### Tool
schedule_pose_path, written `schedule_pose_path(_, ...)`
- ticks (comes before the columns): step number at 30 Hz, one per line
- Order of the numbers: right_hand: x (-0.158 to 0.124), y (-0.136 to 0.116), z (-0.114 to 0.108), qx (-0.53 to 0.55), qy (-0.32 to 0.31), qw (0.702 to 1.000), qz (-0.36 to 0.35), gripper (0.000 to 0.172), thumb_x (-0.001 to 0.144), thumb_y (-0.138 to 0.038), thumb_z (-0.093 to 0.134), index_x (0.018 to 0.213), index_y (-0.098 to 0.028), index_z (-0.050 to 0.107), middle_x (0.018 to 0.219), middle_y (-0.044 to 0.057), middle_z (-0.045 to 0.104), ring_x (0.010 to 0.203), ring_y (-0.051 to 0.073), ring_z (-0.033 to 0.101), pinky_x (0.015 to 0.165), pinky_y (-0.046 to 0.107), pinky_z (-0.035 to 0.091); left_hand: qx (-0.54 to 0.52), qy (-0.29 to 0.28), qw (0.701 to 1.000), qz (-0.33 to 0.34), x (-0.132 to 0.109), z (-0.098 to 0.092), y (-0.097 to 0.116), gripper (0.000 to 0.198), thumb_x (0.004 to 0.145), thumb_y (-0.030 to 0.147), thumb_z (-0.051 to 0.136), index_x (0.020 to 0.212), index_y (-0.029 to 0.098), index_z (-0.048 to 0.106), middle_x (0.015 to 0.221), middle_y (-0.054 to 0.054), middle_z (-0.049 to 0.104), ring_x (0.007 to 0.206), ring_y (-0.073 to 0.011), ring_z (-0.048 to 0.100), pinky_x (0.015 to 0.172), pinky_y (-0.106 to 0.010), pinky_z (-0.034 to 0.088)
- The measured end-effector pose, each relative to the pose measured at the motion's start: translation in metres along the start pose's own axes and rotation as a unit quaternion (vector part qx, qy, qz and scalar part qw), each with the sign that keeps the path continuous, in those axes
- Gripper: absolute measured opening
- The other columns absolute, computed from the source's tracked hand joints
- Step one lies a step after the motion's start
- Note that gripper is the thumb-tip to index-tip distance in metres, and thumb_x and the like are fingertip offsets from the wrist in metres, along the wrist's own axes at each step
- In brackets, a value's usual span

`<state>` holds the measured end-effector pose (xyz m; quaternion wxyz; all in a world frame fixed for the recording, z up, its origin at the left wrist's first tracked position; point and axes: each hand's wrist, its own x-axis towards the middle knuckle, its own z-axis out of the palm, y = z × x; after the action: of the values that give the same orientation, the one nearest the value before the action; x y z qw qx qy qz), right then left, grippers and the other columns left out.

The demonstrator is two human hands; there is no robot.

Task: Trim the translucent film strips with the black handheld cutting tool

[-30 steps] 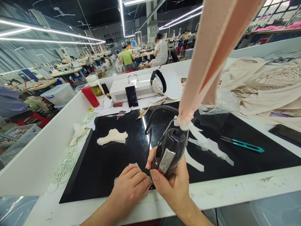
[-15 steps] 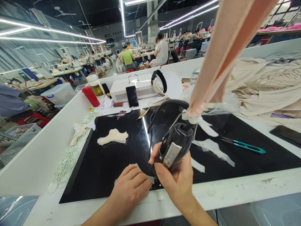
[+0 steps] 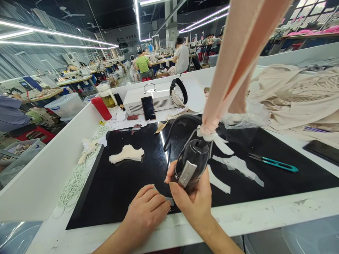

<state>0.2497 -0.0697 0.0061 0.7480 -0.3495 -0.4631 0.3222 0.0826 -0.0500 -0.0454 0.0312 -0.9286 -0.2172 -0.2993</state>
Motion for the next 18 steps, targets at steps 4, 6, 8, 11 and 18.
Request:
schedule_pose_path(4, 0.0003, -0.0007, 0.0012, -0.002, 0.007, 1.0, 0.009, 0.024, 0.096, -0.035, 0.072, 0.111, -0.029, 0.054, 0.09, -0.002, 0.066, 0.068, 0.014, 0.064, 0.062, 0.03, 0.054, 0.0, -0.008, 1.0, 0.004, -0.0008, -0.0005, -0.0002, 0.013, 0.102, 0.013, 0.058, 0.093, 0.019, 0.066, 0.077, 0.004, 0.068, 0.074, -0.0146, 0.065, 0.101, -0.038, 0.05)
schedule_pose_path(6, -0.0006, -0.003, 0.001, 0.008, 0.011, 1.0, 0.016, 0.026, 0.095, -0.035, 0.073, 0.113, -0.029, 0.055, 0.089, -0.001, 0.066, 0.068, 0.015, 0.063, 0.06, 0.03, 0.053, 0.001, -0.013, 1.0, 0.003, -0.0023, 0.0003, -0.0006, 0.012, 0.101, 0.013, 0.059, 0.094, 0.019, 0.066, 0.077, 0.004, 0.068, 0.074, -0.0148, 0.065, 0.101, -0.038, 0.05)
schedule_pose_path(8, -0.0023, -0.0054, 0.0004, 0.019, 0.016, 1.0, 0.017, 0.031, 0.094, -0.038, 0.074, 0.118, -0.029, 0.055, 0.089, -0.001, 0.066, 0.068, 0.016, 0.063, 0.061, 0.031, 0.054, -0.001, -0.018, 1.0, 0.002, -0.0046, 0.0015, -0.0013, 0.01, 0.1, 0.013, 0.061, 0.095, 0.019, 0.066, 0.078, 0.004, 0.068, 0.075, -0.0149, 0.065, 0.102, -0.038, 0.05)
schedule_pose_path(11, -0.0055, -0.0066, -0.0001, 0.026, 0.015, 1.0, 0.01, 0.04, 0.092, -0.042, 0.076, 0.124, -0.029, 0.054, 0.089, 0.0, 0.066, 0.069, 0.017, 0.063, 0.063, 0.033, 0.055, -0.008, -0.019, 1.0, 0.002, -0.0069, 0.0029, -0.0025, 0.009, 0.1, 0.013, 0.061, 0.097, 0.02, 0.066, 0.081, 0.004, 0.069, 0.078, -0.015, 0.066, 0.103, -0.038, 0.05)
schedule_pose_path(18, -0.0075, -0.0029, 0.0001, 0.009, 0.001, 1.0, 0.012, 0.03, 0.097, -0.035, 0.071, 0.122, -0.03, 0.055, 0.089, 0.0, 0.065, 0.07, 0.017, 0.063, 0.064, 0.033, 0.055, -0.024, -0.019, 1.0, -0.007, -0.0007, -0.0001, -0.0007, 0.013, 0.102, 0.013, 0.057, 0.097, 0.02, 0.067, 0.079, 0.005, 0.069, 0.076, -0.0148, 0.068, 0.101, -0.04, 0.054)
